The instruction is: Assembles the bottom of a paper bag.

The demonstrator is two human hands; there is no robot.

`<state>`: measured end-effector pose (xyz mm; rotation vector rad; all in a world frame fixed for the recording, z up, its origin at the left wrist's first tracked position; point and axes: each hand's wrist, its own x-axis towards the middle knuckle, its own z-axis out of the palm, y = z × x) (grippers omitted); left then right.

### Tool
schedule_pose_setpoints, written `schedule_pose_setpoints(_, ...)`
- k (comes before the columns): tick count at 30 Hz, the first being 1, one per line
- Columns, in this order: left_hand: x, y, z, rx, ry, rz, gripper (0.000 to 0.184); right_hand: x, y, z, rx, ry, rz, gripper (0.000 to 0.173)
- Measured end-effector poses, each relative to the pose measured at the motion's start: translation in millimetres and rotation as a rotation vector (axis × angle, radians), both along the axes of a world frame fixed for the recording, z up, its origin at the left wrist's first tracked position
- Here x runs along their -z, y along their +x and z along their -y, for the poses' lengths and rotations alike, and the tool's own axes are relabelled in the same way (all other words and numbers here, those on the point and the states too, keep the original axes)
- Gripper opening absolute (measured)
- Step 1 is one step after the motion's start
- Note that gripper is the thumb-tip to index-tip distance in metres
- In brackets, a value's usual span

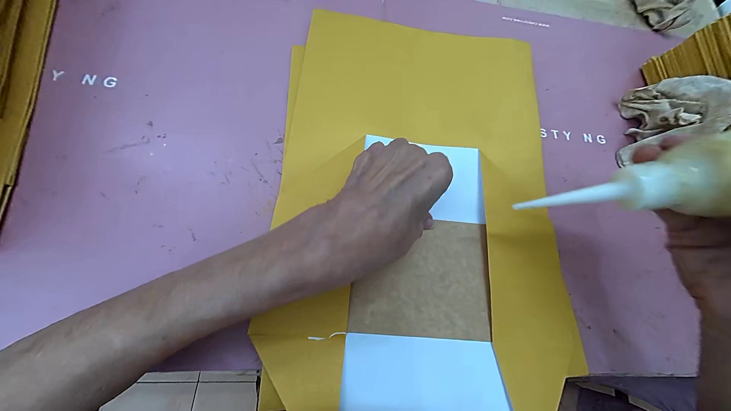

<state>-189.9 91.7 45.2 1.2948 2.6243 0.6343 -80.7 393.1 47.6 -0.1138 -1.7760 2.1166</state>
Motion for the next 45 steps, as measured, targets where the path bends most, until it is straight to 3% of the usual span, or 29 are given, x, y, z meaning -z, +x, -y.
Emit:
schedule_pose_setpoints(2, 0.9, 11.8, 0.4, 0.031, 0.084, -0.141, 0.022, 0.2, -14.4, 22.6, 0.069, 0.016, 0.030, 0.034)
schedule_pose_setpoints(5, 2.4, 32.6, -4.5, 0.120, 0.169, -0.322, 0.002, 1.4, -27.2, 40.5, 0.127, 0.072, 0.110, 0.036)
schedule_pose_setpoints(8, 8.7, 54.0, -14.4, 0.120, 0.103, -0.567, 0.015, -0.3, -39.9, 51.0, 0.149, 0.203, 0.065, 0.045)
schedule_pose_setpoints(10, 7.8, 66.4, -17.7, 0.079, 0.000, -0.618, 0.017, -3.0, -47.2, 61.8, 0.135, 0.264, -0.003, 0.048)
schedule_pose_setpoints(14, 8.4, 84.9, -22.1, 0.034, -0.138, -0.592, 0.029, -12.9, -69.3, 100.2, 0.042, 0.307, 0.077, 0.037)
schedule_pose_setpoints(22, 14.3, 94.7, -22.7, 0.065, -0.213, -0.559, 0.045, -0.3, -127.1, 124.2, 0.088, 0.092, 0.253, 0.029)
schedule_pose_setpoints(27, 14.2, 95.1, -22.8, 0.095, -0.252, -0.547, 0.047, -11.1, -117.4, 102.7, 0.197, 0.259, 0.211, 0.033)
schedule_pose_setpoints(32, 10.1, 96.2, -23.1, 0.133, -0.319, -0.522, 0.048, -24.2, -85.5, 69.9, 0.225, 0.160, 0.168, 0.022)
schedule_pose_setpoints(36, 8.7, 98.0, -24.9, 0.128, -0.348, -0.513, 0.049, -18.3, -51.8, 39.5, 0.252, 0.257, 0.161, 0.024)
schedule_pose_setpoints(40, 6.4, 97.8, -25.0, 0.130, -0.365, -0.486, 0.049, -9.5, -47.4, 35.5, 0.331, 0.284, 0.161, 0.029)
schedule_pose_setpoints(45, 8.6, 96.6, -22.4, 0.119, -0.323, -0.484, 0.048, -2.1, -43.7, 42.1, 0.288, 0.252, 0.156, 0.034)
